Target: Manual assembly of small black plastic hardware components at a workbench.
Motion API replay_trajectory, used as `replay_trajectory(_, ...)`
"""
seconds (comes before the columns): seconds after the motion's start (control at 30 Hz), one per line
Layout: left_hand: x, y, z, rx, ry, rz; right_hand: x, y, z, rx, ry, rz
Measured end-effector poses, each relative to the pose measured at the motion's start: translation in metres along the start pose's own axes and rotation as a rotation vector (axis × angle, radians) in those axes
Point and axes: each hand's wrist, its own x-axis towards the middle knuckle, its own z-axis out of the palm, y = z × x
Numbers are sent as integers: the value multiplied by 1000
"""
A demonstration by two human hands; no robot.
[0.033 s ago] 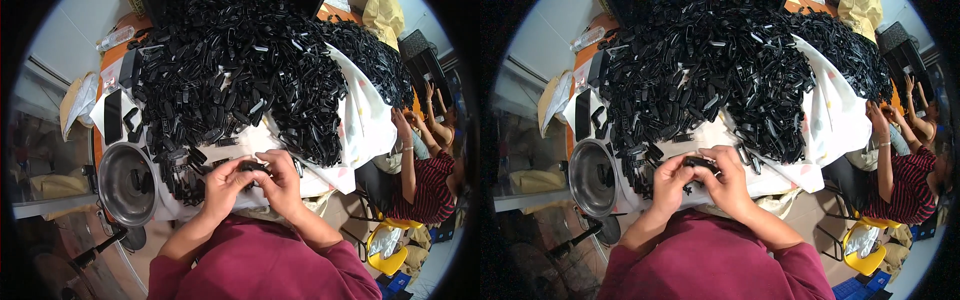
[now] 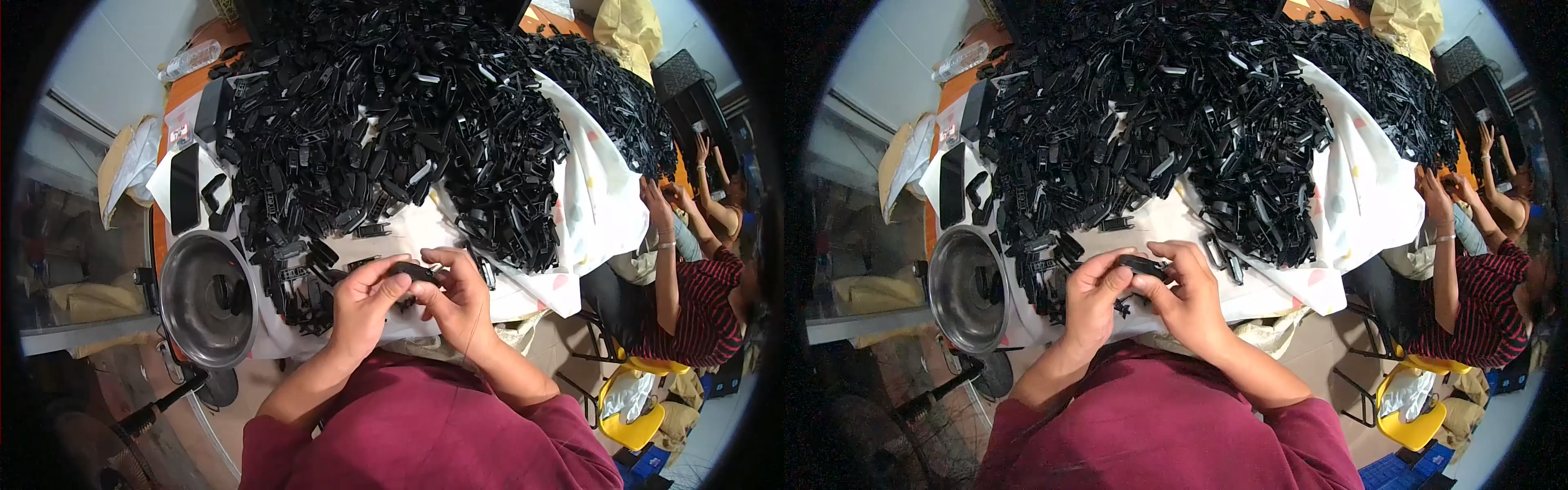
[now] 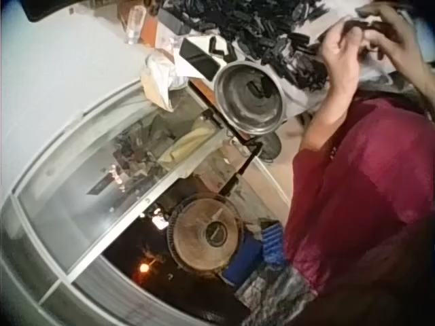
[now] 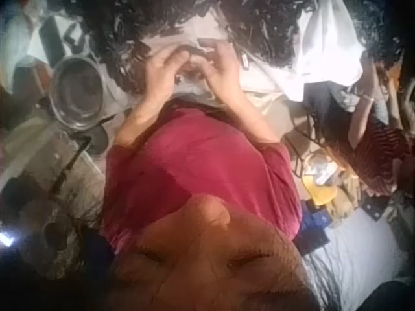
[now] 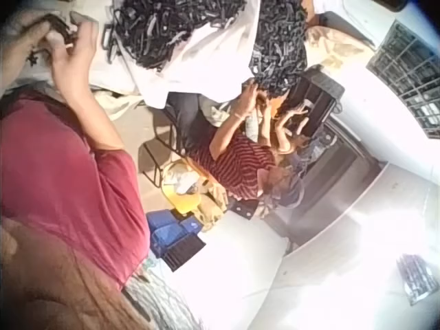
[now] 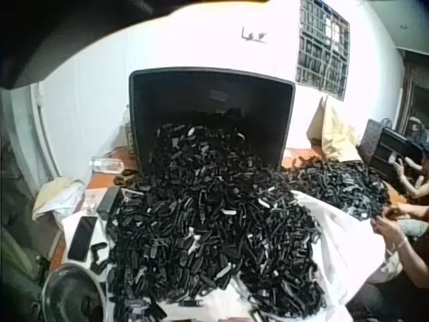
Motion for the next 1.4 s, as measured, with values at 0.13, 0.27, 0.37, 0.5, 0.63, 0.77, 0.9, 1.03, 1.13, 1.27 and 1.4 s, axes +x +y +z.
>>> replay_trajectory(0.13,0,-6,-8,-13,-15,-41,-17,19,-3,106,-126,28)
replay_trajectory(0.27,5,-12,-25,6,-1,-132,-11,24,5,180,-172,217)
replay_trajectory(0.37,19,-1,-20,-317,-38,-191,-1,26,10,238,-128,187)
replay_trajectory(0.5,35,2,-28,8,97,-28,38,19,-18,-315,-193,-121)
replay_trajectory(0.63,51,17,-36,1600,179,469,77,15,-47,-1159,225,-264)
replay_trajectory(0.77,54,18,-33,1850,66,202,86,16,-48,-1255,154,-229)
replay_trajectory(0.9,50,24,-25,1678,111,281,87,9,-40,-849,330,-619)
replay_trajectory(1.03,41,28,-26,968,-72,122,65,-2,-11,342,-20,-133)
replay_trajectory(1.13,34,36,-16,207,-2,-86,45,-4,-11,286,-208,-136)
replay_trajectory(1.27,31,33,-15,336,-37,27,37,-10,-21,124,-255,-241)
replay_trajectory(1.4,27,37,-9,563,-12,205,32,-14,-24,-165,-172,-470)
